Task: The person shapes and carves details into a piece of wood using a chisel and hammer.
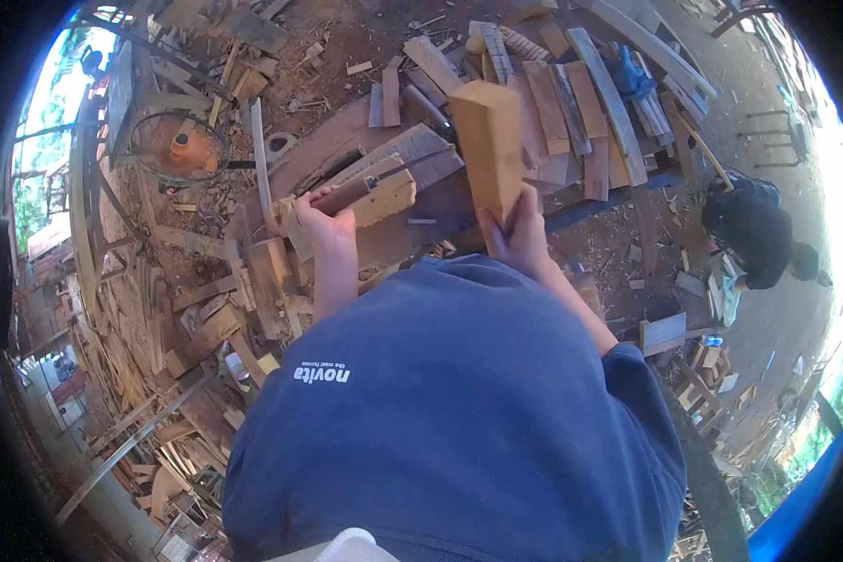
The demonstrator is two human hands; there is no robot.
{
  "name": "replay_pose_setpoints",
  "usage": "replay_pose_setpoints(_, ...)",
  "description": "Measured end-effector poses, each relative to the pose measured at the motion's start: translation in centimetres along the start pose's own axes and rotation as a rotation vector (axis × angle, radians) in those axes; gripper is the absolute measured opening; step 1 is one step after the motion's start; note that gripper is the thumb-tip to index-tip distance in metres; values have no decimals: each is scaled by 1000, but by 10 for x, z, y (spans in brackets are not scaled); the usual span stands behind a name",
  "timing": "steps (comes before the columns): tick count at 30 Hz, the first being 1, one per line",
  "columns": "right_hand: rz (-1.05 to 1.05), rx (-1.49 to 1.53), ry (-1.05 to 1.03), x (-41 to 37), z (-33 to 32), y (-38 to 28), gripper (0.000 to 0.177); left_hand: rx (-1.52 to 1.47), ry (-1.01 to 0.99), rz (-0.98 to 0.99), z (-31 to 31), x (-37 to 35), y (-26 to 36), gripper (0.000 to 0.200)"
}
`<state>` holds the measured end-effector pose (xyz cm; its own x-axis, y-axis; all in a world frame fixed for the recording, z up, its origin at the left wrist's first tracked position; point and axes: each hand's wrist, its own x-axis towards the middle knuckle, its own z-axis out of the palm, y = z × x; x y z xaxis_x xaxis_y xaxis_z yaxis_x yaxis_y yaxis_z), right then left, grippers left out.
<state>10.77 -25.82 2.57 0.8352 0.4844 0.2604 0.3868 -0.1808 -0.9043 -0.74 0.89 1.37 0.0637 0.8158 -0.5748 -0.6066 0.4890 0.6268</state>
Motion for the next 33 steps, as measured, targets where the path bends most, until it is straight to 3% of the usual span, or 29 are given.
replay_pose_setpoints(1, -2, 3, 6, 4, -3, -2, 41, -34, 19, -2, 4, -3, 3, 20)
replay_pose_setpoints(2, 329, -199, -211, 10, -9, -5, 42, -69, 40, -4, 7, -6, 6, 19)
replay_pose_setpoints(3, 660, -403, -430, 13, -15, -8, 43, 19, -70, 73, 9, -10, 12, 17)
replay_pose_setpoints(4, 662, -402, -429, 10, -21, -3, 43, 21, -71, 72, 6, -10, 18, 17)
replay_pose_setpoints(6, 867, -614, -590, 4, -34, 14, 45, -24, -111, 56, 8, 1, 33, 17)
replay_pose_setpoints(8, 867, -567, -547, -11, -43, 24, 45, -49, -115, 42, 2, 17, 42, 18)
replay_pose_setpoints(14, 876, -471, -435, -28, -40, 36, 43, 102, -169, 261, 5, 16, 38, 14)
replay_pose_setpoints(20, 818, -458, -403, -26, -36, 39, 40, 370, -249, 549, 18, 27, 2, 13)
replay_pose_setpoints(21, 820, -460, -398, -27, -36, 40, 40, 408, -336, 658, 27, 12, 1, 12)
replay_pose_setpoints(33, 842, -419, -383, -22, -43, 50, 43, 710, -414, 719, 48, 8, -23, 10)
